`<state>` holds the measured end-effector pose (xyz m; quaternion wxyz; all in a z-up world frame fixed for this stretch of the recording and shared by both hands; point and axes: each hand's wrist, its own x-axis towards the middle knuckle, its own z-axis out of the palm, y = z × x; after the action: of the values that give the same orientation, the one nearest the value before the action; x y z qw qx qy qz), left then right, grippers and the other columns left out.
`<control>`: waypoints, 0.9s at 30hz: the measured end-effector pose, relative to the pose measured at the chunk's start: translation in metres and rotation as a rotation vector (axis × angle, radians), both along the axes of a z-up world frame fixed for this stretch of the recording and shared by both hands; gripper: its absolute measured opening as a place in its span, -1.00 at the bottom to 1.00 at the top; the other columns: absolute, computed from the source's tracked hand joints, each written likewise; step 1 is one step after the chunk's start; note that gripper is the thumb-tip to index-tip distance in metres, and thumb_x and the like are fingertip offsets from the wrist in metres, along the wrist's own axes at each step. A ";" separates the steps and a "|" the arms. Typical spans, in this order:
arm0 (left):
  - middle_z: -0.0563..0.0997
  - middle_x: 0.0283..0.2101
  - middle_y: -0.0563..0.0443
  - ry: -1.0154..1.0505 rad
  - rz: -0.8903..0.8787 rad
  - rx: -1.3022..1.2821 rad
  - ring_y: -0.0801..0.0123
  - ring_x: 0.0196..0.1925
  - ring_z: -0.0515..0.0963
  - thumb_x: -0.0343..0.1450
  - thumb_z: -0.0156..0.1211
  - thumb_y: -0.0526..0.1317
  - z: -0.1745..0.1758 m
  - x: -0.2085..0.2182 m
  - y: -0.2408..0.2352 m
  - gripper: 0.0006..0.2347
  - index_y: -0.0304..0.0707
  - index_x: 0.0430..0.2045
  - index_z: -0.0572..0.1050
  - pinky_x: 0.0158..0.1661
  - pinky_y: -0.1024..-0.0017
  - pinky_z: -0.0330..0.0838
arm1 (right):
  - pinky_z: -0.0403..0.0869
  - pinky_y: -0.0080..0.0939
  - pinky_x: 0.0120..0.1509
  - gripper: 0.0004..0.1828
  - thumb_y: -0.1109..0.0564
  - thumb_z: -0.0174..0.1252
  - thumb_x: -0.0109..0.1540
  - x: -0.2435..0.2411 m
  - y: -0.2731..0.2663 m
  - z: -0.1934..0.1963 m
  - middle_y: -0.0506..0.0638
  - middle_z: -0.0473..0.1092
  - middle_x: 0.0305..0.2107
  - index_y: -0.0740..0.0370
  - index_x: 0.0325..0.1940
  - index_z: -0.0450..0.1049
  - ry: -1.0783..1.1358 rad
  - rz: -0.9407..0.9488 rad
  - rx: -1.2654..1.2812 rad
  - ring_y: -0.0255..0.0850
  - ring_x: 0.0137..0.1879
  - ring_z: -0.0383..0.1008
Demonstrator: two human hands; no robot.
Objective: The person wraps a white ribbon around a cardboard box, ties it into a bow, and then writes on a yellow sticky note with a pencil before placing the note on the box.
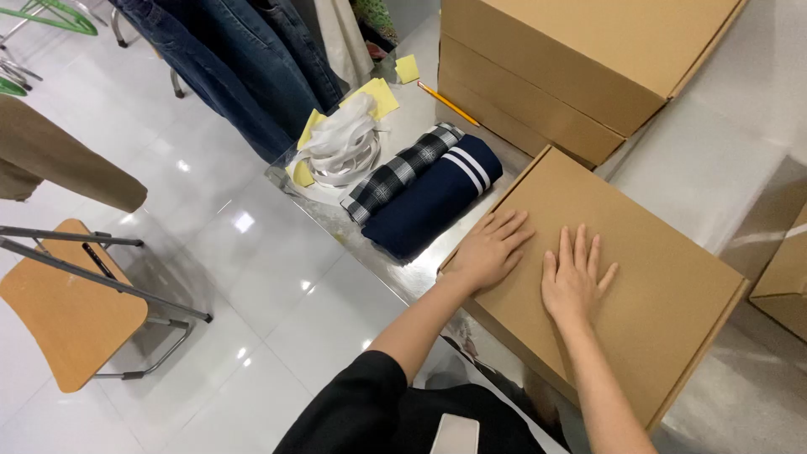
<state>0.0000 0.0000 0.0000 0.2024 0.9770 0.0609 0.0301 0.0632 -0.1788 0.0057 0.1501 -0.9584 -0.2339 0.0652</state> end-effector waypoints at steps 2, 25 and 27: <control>0.37 0.51 0.18 -0.056 -0.025 -0.097 0.33 0.60 0.26 0.57 0.07 -0.01 -0.012 -0.003 0.010 -0.67 0.18 0.25 0.51 0.57 0.20 0.05 | -0.48 0.51 0.64 -0.34 -0.19 -0.31 0.55 0.009 0.009 -0.013 0.07 -0.23 0.69 0.00 0.72 -0.01 0.005 0.005 0.011 0.05 0.77 -0.40; 0.71 -0.02 -0.08 -0.114 0.468 -0.076 -0.06 0.12 0.63 0.52 0.20 -0.08 -0.057 -0.029 0.457 -0.74 0.01 0.05 0.66 0.13 0.01 0.55 | -0.31 0.78 0.55 -0.14 -0.26 0.07 0.30 -0.020 0.210 -0.012 0.18 -0.20 0.70 0.11 0.64 0.19 -0.062 -0.252 -0.105 0.17 0.79 -0.35; 0.73 0.02 -0.02 0.014 0.449 -0.223 -0.04 0.15 0.66 0.54 0.15 0.01 -0.065 -0.010 0.460 -0.69 0.08 0.13 0.63 0.14 -0.05 0.55 | -0.34 0.73 0.58 -0.13 -0.36 0.02 0.31 -0.018 0.212 -0.018 0.13 -0.21 0.70 -0.04 0.66 0.14 -0.081 -0.267 -0.123 0.13 0.79 -0.37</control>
<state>-0.0101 0.4600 -0.0646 0.2966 0.9108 0.2807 0.0605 0.0450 0.0331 -0.0123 0.0888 -0.9902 -0.1056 0.0201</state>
